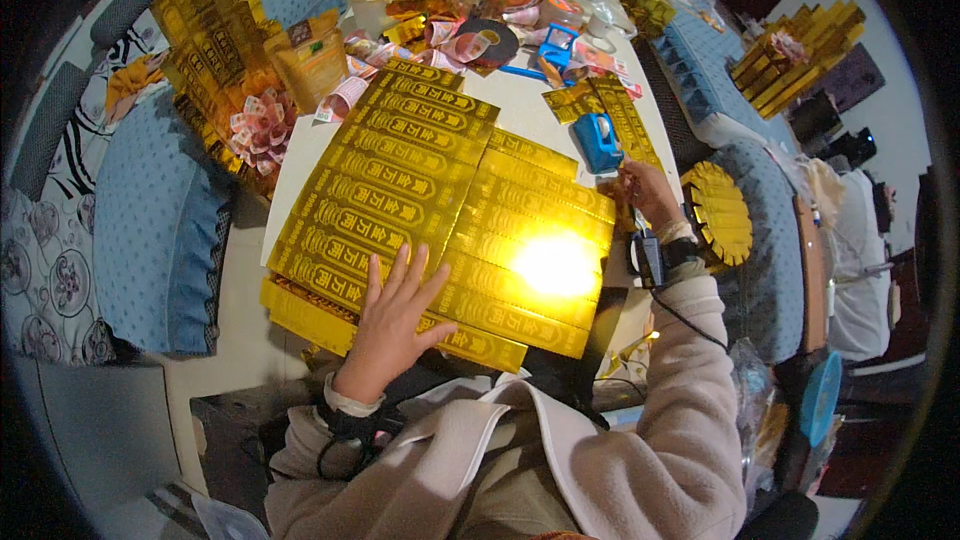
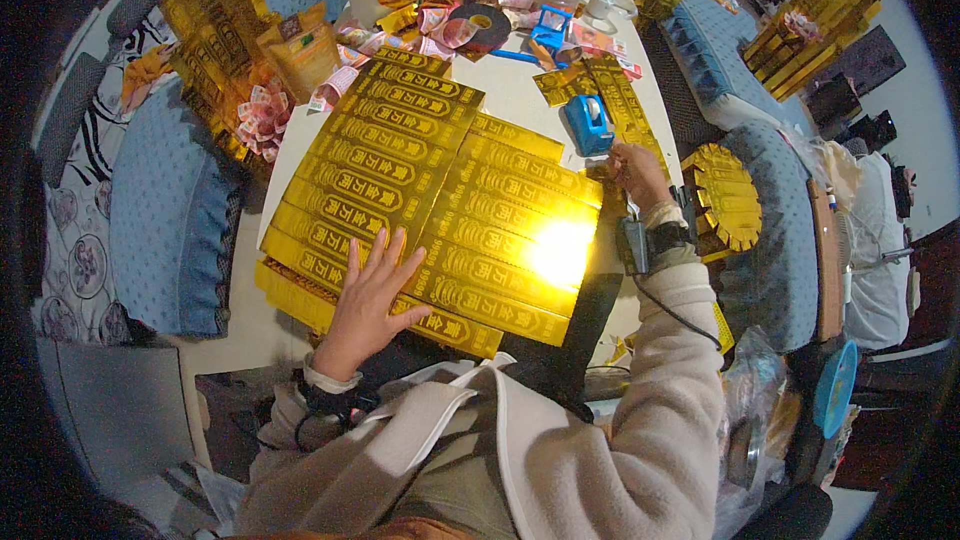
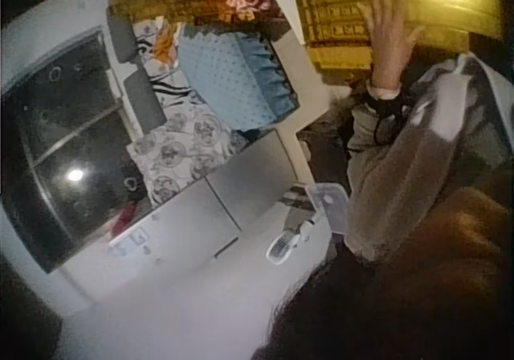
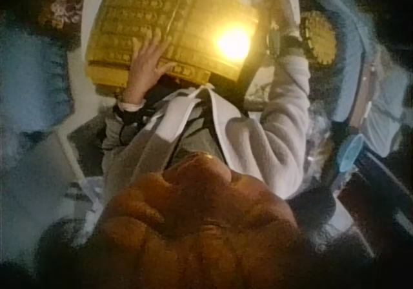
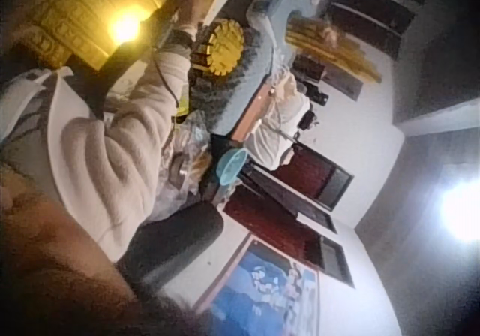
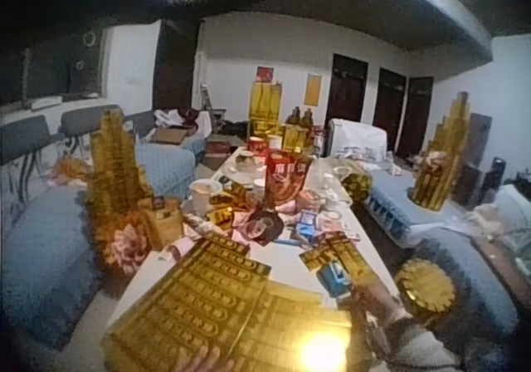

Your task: The person folds and assembles gold-colored paper sheets into a cylindrical structure. They use a tape dispenser to secure the edges and then place a circular gold base onto the bottom of the cylinder.

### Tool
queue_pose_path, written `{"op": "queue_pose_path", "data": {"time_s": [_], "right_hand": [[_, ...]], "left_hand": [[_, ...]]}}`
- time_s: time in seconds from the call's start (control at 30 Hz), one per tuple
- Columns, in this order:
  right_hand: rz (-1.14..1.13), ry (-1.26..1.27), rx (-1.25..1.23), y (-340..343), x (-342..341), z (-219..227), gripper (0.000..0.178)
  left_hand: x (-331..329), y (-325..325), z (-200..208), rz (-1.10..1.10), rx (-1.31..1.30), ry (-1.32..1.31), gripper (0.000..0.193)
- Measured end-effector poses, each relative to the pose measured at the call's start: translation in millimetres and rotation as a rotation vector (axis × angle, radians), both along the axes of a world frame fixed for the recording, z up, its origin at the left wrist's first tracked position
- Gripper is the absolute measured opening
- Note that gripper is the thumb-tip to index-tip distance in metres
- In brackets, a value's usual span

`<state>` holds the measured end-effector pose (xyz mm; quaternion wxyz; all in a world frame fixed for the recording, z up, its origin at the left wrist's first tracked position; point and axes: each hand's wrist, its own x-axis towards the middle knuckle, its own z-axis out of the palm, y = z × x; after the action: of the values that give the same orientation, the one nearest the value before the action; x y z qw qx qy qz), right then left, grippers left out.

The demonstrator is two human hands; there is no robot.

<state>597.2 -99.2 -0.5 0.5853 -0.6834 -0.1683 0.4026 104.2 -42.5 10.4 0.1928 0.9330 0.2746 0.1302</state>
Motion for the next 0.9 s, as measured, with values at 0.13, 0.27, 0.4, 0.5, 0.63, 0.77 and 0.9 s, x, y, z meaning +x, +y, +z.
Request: {"op": "queue_pose_path", "data": {"time_s": [0.13, 0.27, 0.4, 0.5, 0.63, 0.77, 0.9], "right_hand": [[-0.034, -0.06, -0.09, 3, 4, -20, 0.023], [0.038, -0.086, -0.118, 12, -3, -18, 0.023], [0.015, -0.394, -0.116, 15, -23, -5, 0.026], [0.033, -0.701, -0.004, 23, -41, 23, 0.03], [0.539, -0.729, 0.141, 29, -115, 50, 0.025], [0.811, -0.648, 0.081, 36, -212, 55, 0.015], [0.846, -0.494, 0.042, 46, -268, 50, 0.02]], "left_hand": [[-2, -5, -3, 0.042, -0.027, -0.019, 0.071], [-7, -11, -4, 0.08, -0.047, -0.08, 0.064], [-8, -10, -5, 0.091, -0.047, -0.093, 0.062], [-8, -10, -5, 0.087, -0.04, -0.106, 0.062], [-7, -10, -7, 0.091, -0.017, -0.13, 0.059], [-7, -12, -11, 0.105, -0.038, -0.164, 0.056], [-6, -13, -14, 0.11, -0.041, -0.191, 0.05]]}}
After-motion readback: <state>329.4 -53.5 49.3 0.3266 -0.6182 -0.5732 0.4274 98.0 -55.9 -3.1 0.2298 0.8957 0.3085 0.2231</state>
